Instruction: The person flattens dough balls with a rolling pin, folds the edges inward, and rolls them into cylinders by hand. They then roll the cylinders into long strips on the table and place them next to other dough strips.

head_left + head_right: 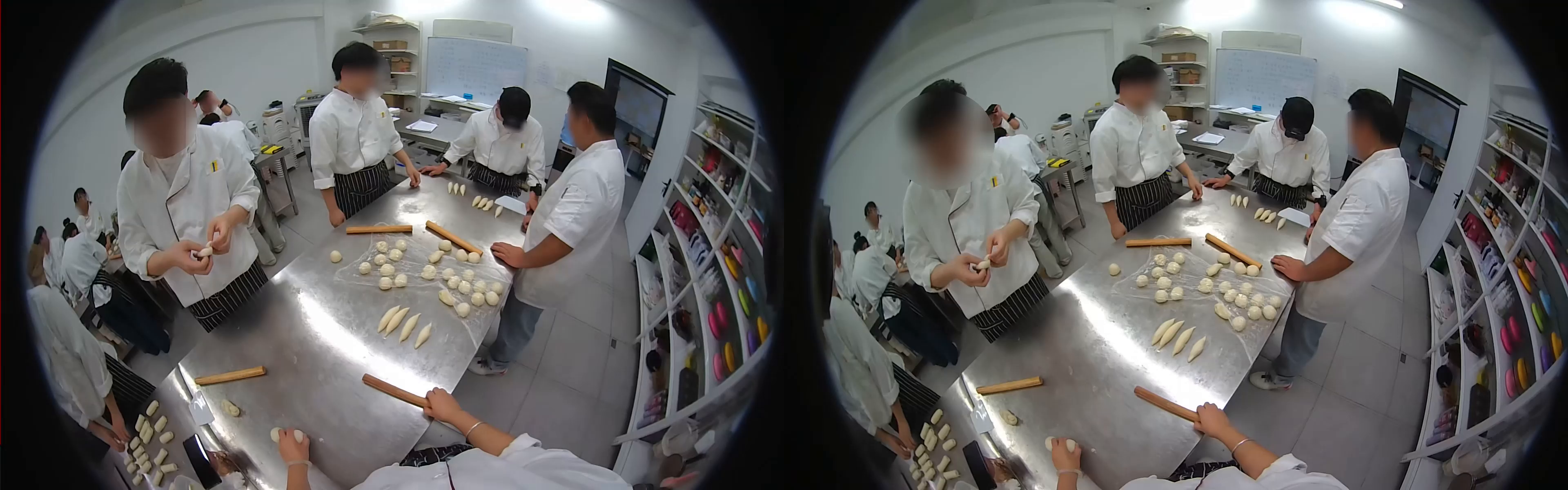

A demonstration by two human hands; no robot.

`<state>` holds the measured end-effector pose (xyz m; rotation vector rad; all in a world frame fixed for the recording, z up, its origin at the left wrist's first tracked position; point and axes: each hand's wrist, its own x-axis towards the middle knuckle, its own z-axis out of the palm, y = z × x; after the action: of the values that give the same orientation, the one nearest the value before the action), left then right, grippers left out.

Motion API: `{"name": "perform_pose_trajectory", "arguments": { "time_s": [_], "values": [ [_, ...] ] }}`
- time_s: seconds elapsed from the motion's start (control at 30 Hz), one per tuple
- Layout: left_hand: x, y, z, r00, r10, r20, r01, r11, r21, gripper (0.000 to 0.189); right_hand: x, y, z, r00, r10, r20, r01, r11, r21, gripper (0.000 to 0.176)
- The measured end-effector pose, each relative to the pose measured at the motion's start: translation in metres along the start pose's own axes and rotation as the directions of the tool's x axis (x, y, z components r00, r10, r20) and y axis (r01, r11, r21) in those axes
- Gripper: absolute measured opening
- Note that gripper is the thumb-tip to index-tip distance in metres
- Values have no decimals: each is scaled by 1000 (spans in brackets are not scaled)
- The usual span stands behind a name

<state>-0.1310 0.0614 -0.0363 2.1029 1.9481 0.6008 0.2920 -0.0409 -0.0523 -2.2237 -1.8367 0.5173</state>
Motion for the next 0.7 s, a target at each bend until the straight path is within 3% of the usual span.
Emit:
{"name": "perform_pose_trajectory", "arguments": {
  "time_s": [0.07,0.1,0.13,0.17,0.2,0.27,0.37,0.47,0.53,0.57,0.63,0.67,0.7],
  "values": [
    [-1,5,-3,985,47,-169,-60,996,-69,28,-3,-1,1,1000,8,-6,-8,1000,-7,32],
    [3,1,-2,991,-130,-40,105,916,-388,28,-4,-1,2,1000,10,-23,-10,1000,-2,31],
    [7,-2,1,956,-256,141,285,714,-639,30,-4,-1,4,999,12,-38,-12,1000,2,29],
    [10,-6,4,885,-311,347,456,418,-786,33,-5,0,6,999,6,-45,-6,1000,3,29],
    [7,-1,0,875,-174,451,474,123,-872,36,-5,1,6,999,0,-52,0,1000,2,29],
    [-3,26,-15,855,160,494,507,-465,-726,42,-3,1,8,998,-11,-61,11,1000,0,28],
    [-14,78,-24,788,-33,615,526,-482,-701,41,-4,3,9,998,-27,-65,27,1000,0,29],
    [-15,71,32,835,-47,548,529,-200,-825,33,-4,4,11,997,-35,-76,36,999,15,30],
    [-8,81,59,877,-88,472,477,267,-837,26,-4,4,13,996,-27,-87,29,999,22,29],
    [-9,83,68,899,-92,429,416,486,-768,24,-4,4,14,995,-28,-98,29,999,16,29],
    [-8,101,68,964,34,263,138,782,-608,25,-3,4,15,992,-32,-120,32,999,2,29],
    [-8,110,66,973,118,197,-10,878,-479,26,-2,5,16,992,-36,-119,37,999,13,29],
    [-10,114,69,965,142,221,-49,924,-379,32,-2,5,15,992,-41,-117,44,999,22,29]
  ]
}}
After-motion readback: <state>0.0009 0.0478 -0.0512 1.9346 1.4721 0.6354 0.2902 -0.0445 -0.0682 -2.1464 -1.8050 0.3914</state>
